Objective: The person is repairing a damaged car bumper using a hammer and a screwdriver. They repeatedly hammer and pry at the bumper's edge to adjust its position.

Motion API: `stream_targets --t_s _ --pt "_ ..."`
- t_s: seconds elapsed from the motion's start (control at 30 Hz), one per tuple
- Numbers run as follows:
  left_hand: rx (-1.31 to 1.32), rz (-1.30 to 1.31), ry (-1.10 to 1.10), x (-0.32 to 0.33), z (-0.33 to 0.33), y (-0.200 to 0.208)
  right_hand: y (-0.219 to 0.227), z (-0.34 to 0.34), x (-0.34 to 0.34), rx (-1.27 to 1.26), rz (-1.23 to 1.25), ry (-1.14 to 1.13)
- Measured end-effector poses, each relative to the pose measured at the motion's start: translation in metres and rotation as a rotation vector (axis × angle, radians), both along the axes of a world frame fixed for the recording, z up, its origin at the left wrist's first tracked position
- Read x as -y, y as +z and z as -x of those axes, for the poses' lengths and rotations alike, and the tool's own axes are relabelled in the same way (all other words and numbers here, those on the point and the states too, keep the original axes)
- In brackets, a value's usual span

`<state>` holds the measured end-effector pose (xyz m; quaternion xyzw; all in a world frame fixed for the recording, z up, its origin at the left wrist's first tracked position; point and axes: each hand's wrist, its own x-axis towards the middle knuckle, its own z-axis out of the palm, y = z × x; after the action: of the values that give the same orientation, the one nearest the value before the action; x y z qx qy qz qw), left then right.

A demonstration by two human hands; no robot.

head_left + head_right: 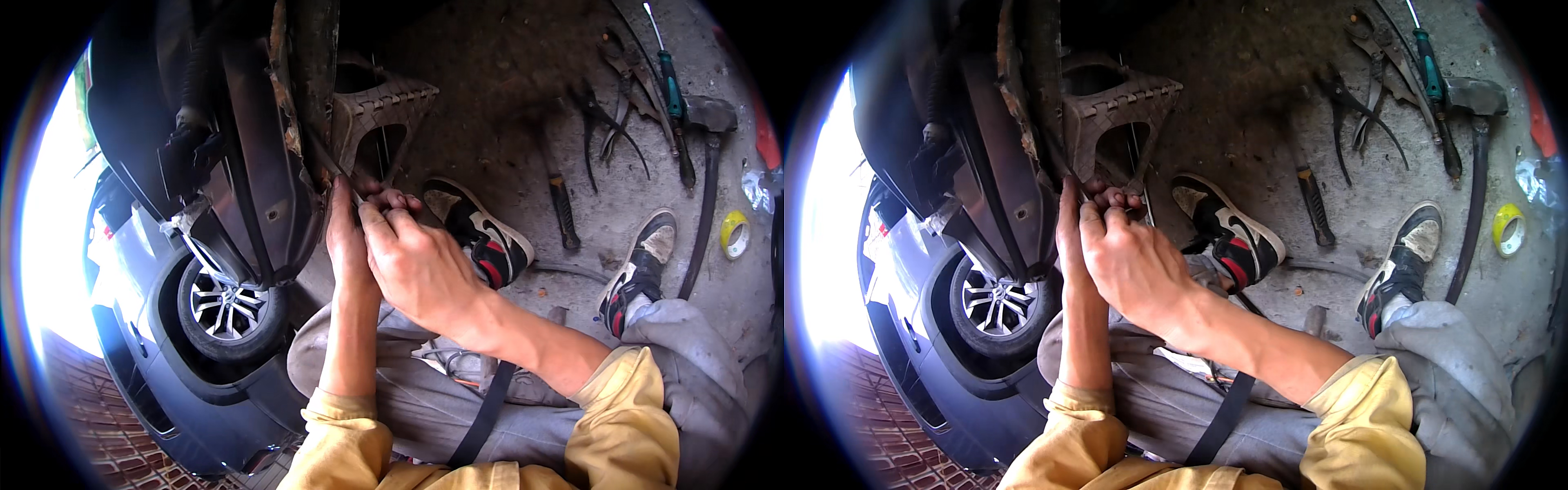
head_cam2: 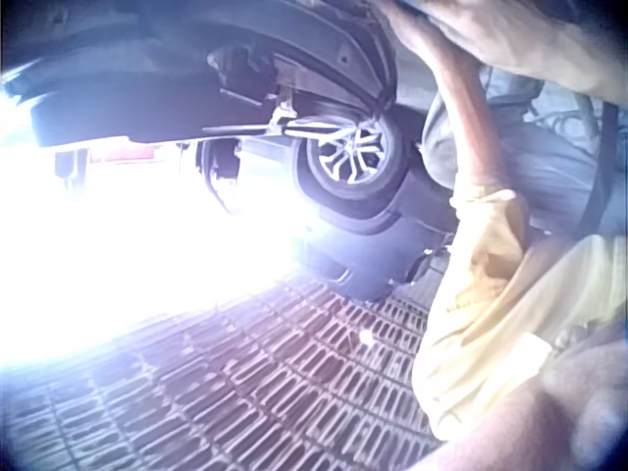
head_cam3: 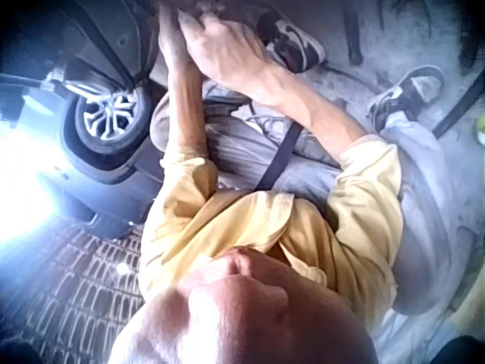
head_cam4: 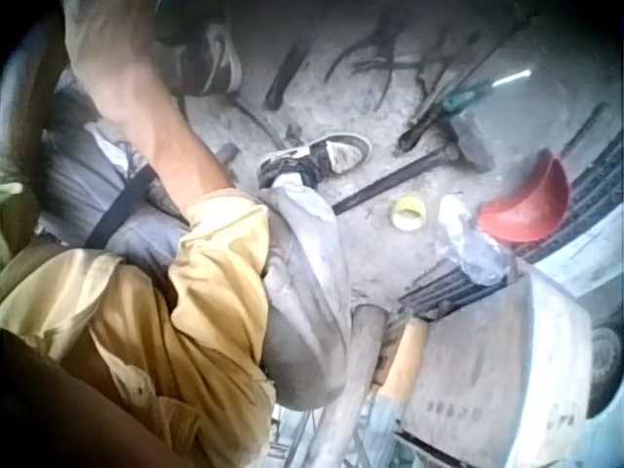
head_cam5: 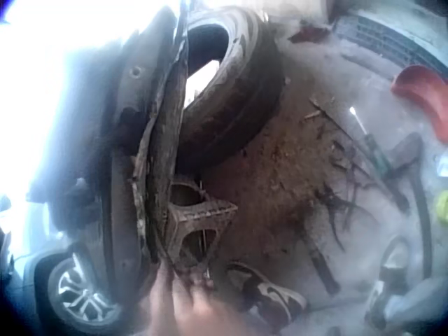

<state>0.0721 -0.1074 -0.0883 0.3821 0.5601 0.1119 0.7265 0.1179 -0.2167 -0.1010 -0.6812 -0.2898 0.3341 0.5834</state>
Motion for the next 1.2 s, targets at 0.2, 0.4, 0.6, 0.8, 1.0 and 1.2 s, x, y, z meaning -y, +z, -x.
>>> stream_targets --t_s 0.2,0.4,0.6,0.8,1.0,1.2 --pt "0.028 0.183 0.009 -0.002 0.010 0.003 -0.096 -0.022 0.046 0.388 0.436 -0.484" --pt "0.152 0.277 0.047 -0.013 0.024 0.006 -0.188 0.033 0.134 0.378 1.078 -0.067" --pt "0.417 0.393 0.067 -0.016 0.014 -0.007 -0.153 -0.023 0.125 -0.274 0.703 -0.055" --pt "0.507 0.396 0.188 0.003 0.023 -0.020 0.009 -0.032 0.098 -0.350 0.352 -0.284" --pt "0.527 0.332 0.216 -0.003 0.027 -0.037 0.129 -0.013 0.094 -0.567 -0.186 0.092" --pt "0.303 0.205 0.214 0.013 0.020 -0.029 0.133 -0.015 0.061 0.261 0.030 -0.022"
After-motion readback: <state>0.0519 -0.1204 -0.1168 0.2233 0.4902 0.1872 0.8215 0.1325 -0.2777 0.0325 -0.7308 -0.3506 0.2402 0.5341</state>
